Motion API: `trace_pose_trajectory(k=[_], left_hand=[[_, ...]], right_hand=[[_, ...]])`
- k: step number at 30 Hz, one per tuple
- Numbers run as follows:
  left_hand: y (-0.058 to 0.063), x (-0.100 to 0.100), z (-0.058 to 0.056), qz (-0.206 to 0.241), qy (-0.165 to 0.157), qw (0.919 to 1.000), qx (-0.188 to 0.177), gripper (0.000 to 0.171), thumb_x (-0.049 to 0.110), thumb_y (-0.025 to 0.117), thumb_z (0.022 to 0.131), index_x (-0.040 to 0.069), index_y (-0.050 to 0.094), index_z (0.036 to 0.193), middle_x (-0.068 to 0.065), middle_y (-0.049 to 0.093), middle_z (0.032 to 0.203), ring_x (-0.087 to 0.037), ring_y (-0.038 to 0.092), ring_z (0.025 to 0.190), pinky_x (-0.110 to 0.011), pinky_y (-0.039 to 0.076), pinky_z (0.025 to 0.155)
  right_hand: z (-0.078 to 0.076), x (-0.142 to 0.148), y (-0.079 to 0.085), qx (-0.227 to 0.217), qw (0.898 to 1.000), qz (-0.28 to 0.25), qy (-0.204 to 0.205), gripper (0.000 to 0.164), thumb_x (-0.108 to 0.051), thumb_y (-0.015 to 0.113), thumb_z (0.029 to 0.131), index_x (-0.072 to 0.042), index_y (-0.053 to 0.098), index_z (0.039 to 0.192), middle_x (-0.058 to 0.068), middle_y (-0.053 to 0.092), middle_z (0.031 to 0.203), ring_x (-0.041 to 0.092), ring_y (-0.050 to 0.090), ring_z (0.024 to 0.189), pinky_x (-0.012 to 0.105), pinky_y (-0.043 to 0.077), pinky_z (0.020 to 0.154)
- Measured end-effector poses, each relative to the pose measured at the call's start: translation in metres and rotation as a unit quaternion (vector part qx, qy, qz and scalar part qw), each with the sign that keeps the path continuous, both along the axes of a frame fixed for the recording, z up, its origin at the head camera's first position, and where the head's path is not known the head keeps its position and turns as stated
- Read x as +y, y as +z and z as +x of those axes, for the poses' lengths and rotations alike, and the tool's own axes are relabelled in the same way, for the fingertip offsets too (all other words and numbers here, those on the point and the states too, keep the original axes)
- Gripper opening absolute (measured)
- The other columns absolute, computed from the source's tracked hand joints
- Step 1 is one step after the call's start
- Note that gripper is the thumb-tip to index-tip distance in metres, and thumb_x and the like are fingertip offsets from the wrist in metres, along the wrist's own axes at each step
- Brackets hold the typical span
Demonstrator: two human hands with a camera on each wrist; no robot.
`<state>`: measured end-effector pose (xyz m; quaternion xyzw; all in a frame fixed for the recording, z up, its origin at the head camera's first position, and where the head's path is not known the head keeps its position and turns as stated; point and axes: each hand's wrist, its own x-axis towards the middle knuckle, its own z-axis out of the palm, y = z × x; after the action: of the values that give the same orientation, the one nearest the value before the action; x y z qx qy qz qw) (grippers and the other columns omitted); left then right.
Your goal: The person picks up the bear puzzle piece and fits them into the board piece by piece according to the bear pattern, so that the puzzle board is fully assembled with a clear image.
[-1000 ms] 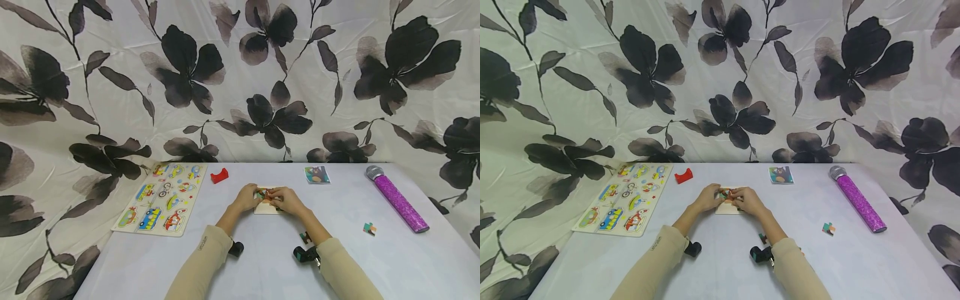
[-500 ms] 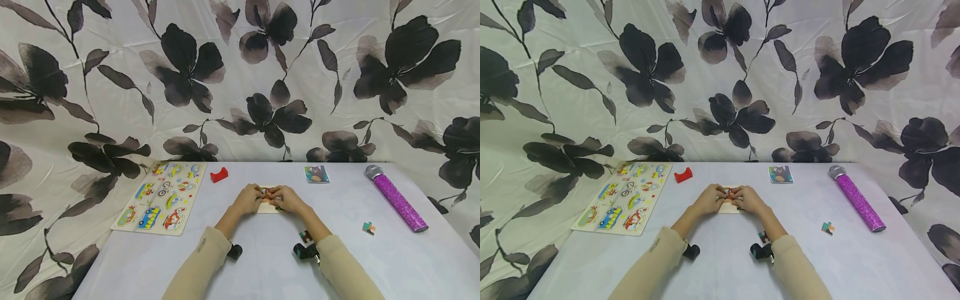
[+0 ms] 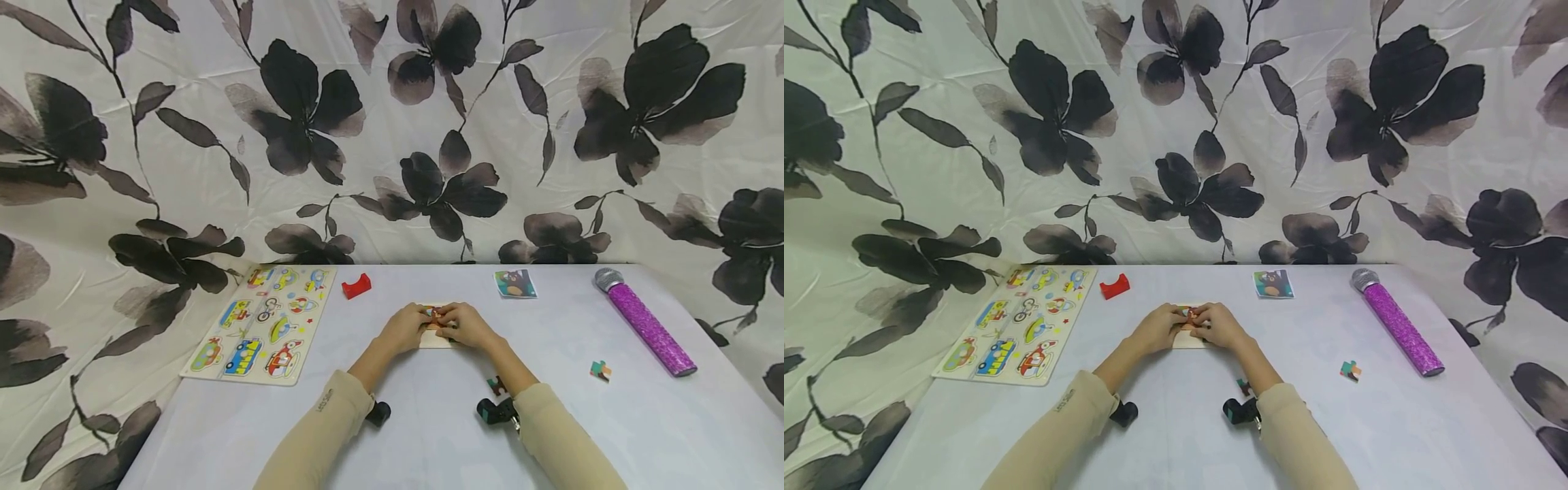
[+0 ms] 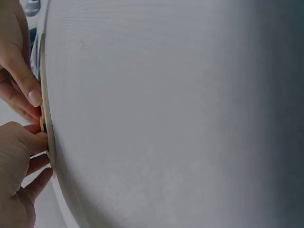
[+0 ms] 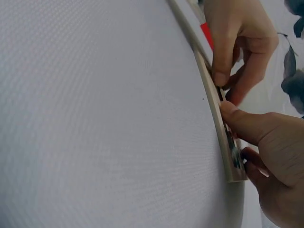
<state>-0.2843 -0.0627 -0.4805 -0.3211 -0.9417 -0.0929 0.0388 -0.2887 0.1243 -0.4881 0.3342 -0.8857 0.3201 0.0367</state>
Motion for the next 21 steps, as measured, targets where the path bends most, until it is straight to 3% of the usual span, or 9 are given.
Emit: trace_pose_trajectory(k=[6, 9, 15, 21], left_hand=[[0.0042, 0.0015, 0.0038, -0.044, -0.018, 0.9984, 0.032, 0.027, 0.008, 0.059, 0.091, 0.012, 0.069, 0.116, -0.006, 0.063, 0.118, -0.019, 0.057, 0.102, -0.029, 0.048, 0.090], [0.0060, 0.0018, 0.0055, -0.045, -0.037, 0.9972, 0.046, 0.025, 0.007, 0.059, 0.090, 0.009, 0.070, 0.113, -0.007, 0.061, 0.122, -0.020, 0.056, 0.107, -0.031, 0.047, 0.093], [0.0035, 0.0012, 0.0044, -0.021, -0.044, 0.9983, 0.033, 0.023, 0.005, 0.056, 0.093, 0.004, 0.069, 0.112, -0.008, 0.062, 0.121, -0.021, 0.054, 0.118, -0.032, 0.043, 0.100], [0.0004, -0.0006, 0.0036, 0.001, -0.048, 0.9977, 0.047, 0.015, 0.005, 0.059, 0.091, 0.006, 0.073, 0.095, -0.004, 0.067, 0.105, -0.017, 0.060, 0.107, -0.028, 0.046, 0.095]], right_hand=[[0.0012, -0.0007, -0.0007, -0.005, 1.000, -0.009, -0.009, 0.029, -0.010, 0.072, 0.082, 0.008, 0.068, 0.104, 0.023, 0.064, 0.112, 0.039, 0.058, 0.107, 0.050, 0.044, 0.094], [0.0013, -0.0008, -0.0009, 0.005, 1.000, -0.005, 0.000, 0.031, -0.009, 0.071, 0.083, 0.009, 0.066, 0.108, 0.023, 0.064, 0.112, 0.038, 0.057, 0.108, 0.051, 0.042, 0.096], [0.0004, -0.0018, -0.0009, 0.031, 0.999, -0.004, 0.021, 0.028, -0.007, 0.070, 0.083, 0.011, 0.068, 0.104, 0.025, 0.063, 0.111, 0.038, 0.058, 0.106, 0.050, 0.044, 0.095], [0.0009, -0.0020, -0.0025, 0.031, 0.999, -0.009, 0.019, 0.026, -0.007, 0.071, 0.082, 0.012, 0.069, 0.099, 0.026, 0.064, 0.109, 0.039, 0.059, 0.104, 0.049, 0.046, 0.093]])
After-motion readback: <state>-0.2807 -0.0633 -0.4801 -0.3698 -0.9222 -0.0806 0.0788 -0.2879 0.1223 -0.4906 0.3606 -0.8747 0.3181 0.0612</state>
